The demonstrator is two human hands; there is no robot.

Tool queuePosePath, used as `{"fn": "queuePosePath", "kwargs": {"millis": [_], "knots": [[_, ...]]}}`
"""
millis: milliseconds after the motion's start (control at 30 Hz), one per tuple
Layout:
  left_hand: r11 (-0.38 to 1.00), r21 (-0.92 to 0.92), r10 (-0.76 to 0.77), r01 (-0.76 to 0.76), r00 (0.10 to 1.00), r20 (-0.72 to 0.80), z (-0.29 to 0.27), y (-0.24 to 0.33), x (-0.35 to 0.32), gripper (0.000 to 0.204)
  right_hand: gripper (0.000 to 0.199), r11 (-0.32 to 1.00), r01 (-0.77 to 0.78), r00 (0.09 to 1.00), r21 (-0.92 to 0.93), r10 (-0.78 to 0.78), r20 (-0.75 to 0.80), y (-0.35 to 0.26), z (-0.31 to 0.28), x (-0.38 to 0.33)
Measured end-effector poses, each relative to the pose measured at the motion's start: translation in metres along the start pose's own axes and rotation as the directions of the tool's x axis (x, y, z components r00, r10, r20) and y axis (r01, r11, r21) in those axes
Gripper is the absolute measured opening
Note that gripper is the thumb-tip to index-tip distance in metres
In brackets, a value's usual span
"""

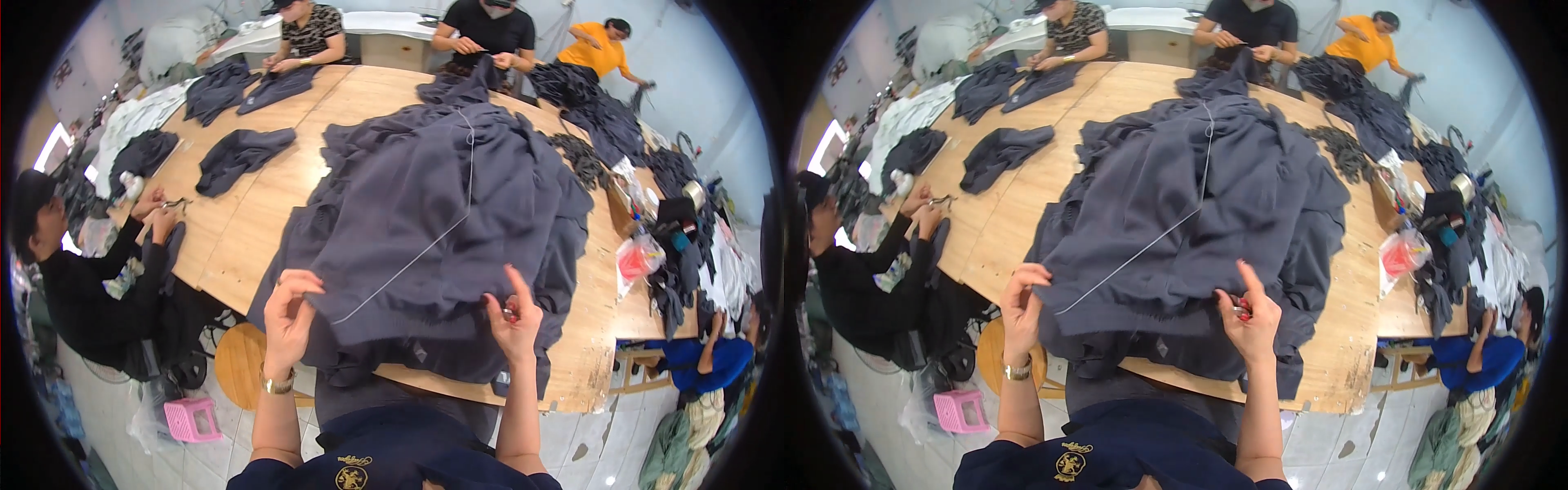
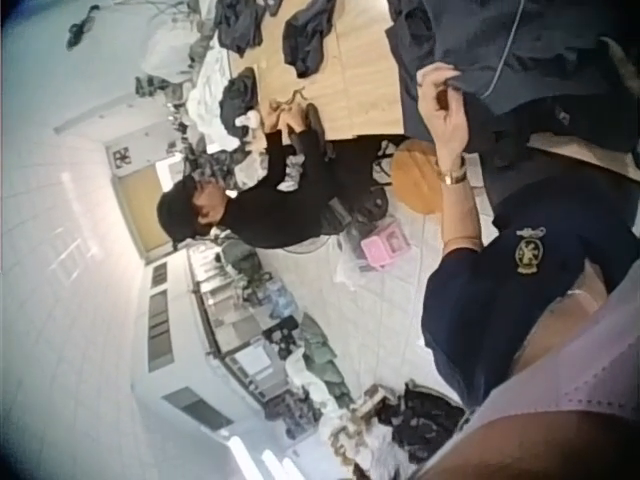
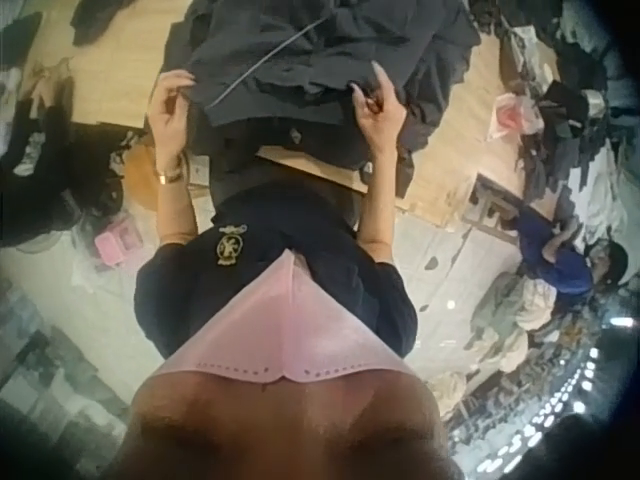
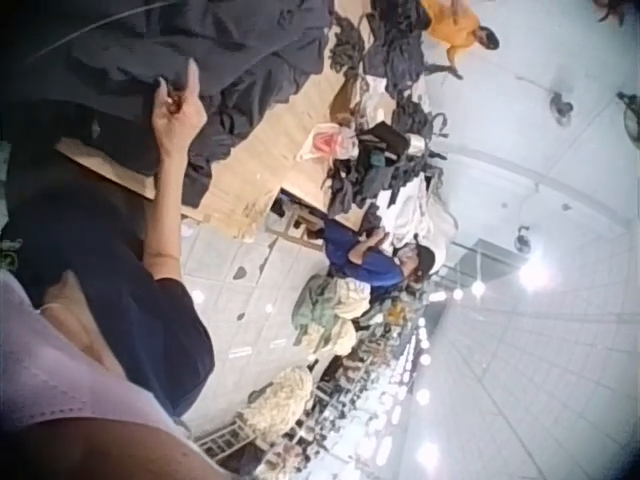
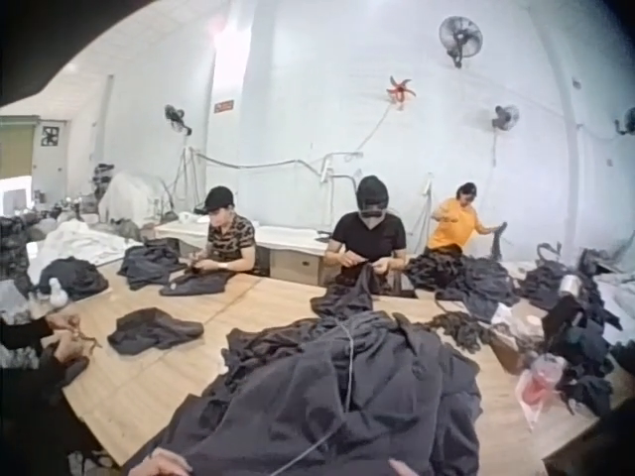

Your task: Remove loose threads and sort finished garments in a textile workshop.

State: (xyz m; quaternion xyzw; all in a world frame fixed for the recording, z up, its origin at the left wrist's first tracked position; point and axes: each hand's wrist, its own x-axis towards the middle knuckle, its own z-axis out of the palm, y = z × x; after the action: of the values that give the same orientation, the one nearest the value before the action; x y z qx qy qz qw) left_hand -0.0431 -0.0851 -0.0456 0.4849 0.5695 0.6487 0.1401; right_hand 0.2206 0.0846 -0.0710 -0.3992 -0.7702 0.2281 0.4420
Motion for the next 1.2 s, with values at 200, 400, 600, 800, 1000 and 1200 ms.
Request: {"fn": "queuePosePath", "kwargs": {"millis": [200,400,600,800,1000,1200], "knots": [[0.987,0.005,0.157,-0.162,0.944,-0.291,-0.017,0.043,-0.015,0.005,0.006,0.984,-0.017,0.877,0.179,-0.071,0.476,-0.024,0.017,-0.017],[0.965,-0.030,0.214,-0.259,0.854,-0.474,-0.015,0.072,0.017,0.005,0.022,0.579,-0.308,0.930,0.755,0.017,0.366,-0.026,-0.038,-0.037],[0.989,0.143,0.054,-0.021,0.973,-0.225,0.056,0.020,0.078,0.011,0.011,0.321,-0.243,0.847,0.915,0.530,0.038,-0.010,-0.067,-0.027],[0.959,0.194,-0.240,0.207,0.957,0.163,0.100,-0.061,0.055,0.052,0.018,0.592,-0.483,0.804,0.645,0.592,0.060,0.065,-0.033,-0.022],[0.980,0.104,-0.180,0.169,0.978,0.107,0.116,-0.061,0.022,0.047,0.018,0.771,-0.397,0.845,0.498,0.519,-0.130,0.032,-0.035,-0.033],[0.890,0.453,-0.061,0.050,0.998,0.010,0.118,-0.038,-0.004,0.020,0.005,0.854,-0.324,0.942,0.407,0.332,0.053,-0.025,-0.001,-0.036]]}}
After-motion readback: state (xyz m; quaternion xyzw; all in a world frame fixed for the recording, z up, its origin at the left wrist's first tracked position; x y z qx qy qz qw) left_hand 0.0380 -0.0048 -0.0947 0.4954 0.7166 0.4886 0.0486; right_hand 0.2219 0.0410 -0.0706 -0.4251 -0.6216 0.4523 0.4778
